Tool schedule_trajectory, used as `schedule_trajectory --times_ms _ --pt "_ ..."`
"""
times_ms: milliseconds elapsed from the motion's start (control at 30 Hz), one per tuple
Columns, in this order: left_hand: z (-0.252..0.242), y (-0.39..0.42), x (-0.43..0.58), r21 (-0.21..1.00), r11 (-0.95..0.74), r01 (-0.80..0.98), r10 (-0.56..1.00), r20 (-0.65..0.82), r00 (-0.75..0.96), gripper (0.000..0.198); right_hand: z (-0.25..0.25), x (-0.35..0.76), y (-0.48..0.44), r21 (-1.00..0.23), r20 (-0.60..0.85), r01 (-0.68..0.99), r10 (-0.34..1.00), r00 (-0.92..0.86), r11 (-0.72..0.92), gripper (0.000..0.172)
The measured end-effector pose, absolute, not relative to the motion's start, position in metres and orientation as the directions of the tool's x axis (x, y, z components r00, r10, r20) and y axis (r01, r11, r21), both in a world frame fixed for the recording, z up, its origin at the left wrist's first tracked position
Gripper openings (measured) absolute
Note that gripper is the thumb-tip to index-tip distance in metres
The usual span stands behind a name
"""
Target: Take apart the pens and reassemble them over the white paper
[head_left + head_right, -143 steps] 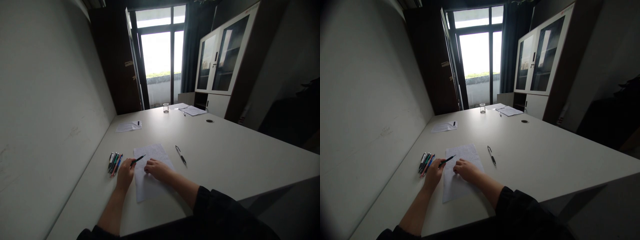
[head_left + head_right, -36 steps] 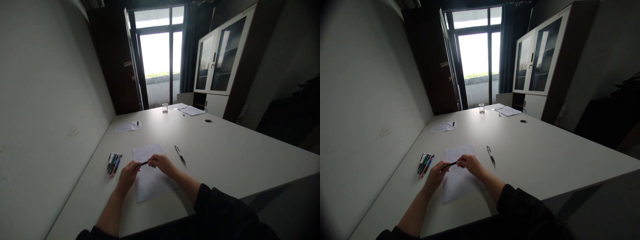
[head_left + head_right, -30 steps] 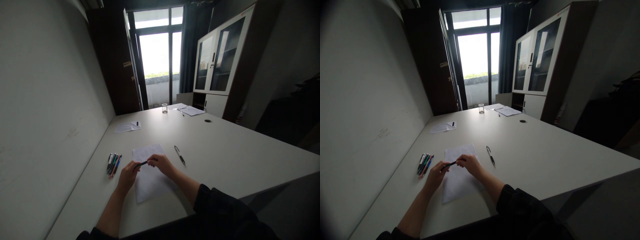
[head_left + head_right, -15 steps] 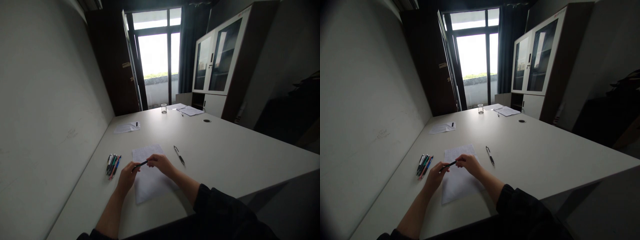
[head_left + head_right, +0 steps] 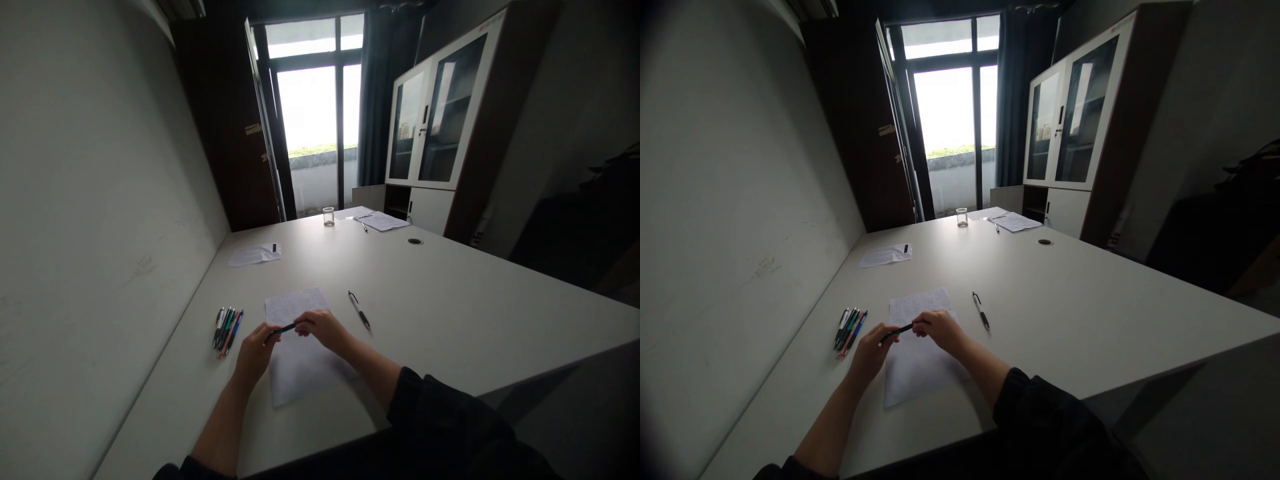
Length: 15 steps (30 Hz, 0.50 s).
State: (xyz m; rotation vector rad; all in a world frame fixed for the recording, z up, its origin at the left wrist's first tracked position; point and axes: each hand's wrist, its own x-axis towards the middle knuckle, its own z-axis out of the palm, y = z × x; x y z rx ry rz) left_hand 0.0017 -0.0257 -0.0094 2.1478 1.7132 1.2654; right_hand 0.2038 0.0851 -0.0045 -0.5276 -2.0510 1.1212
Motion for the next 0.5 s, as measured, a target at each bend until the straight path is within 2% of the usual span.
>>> schedule_trajectory --times_ms 100,267,400,500 --pt "-0.0086 -0.0263 0.0024 0.538 -0.348 0.768 0.846 0.533 0.011 0.015 -0.0027 0.2048 0.0834 -0.81 0.424 0.026 0.616 -0.665 0.586 0.023" --pt "-0.0064 -0.0273 0.0052 0.538 -0.366 0.759 0.837 0.547 0.016 0.016 -0.0013 0.2064 0.0821 -0.77 0.419 0.083 0.6 -0.681 0.632 0.041" --pt "-0.0051 -0.0271 0.0068 0.538 -0.382 0.752 0.833 0.552 0.028 0.017 -0.0017 0.2045 0.0824 -0.79 0.405 0.11 0.649 -0.644 0.603 0.039" --pt "-0.0044 -0.0267 0.008 0.532 -0.381 0.757 0.833 0.553 0.031 0.016 -0.0042 0.2006 0.0822 -0.876 0.345 0.064 0.715 -0.607 0.478 0.027"
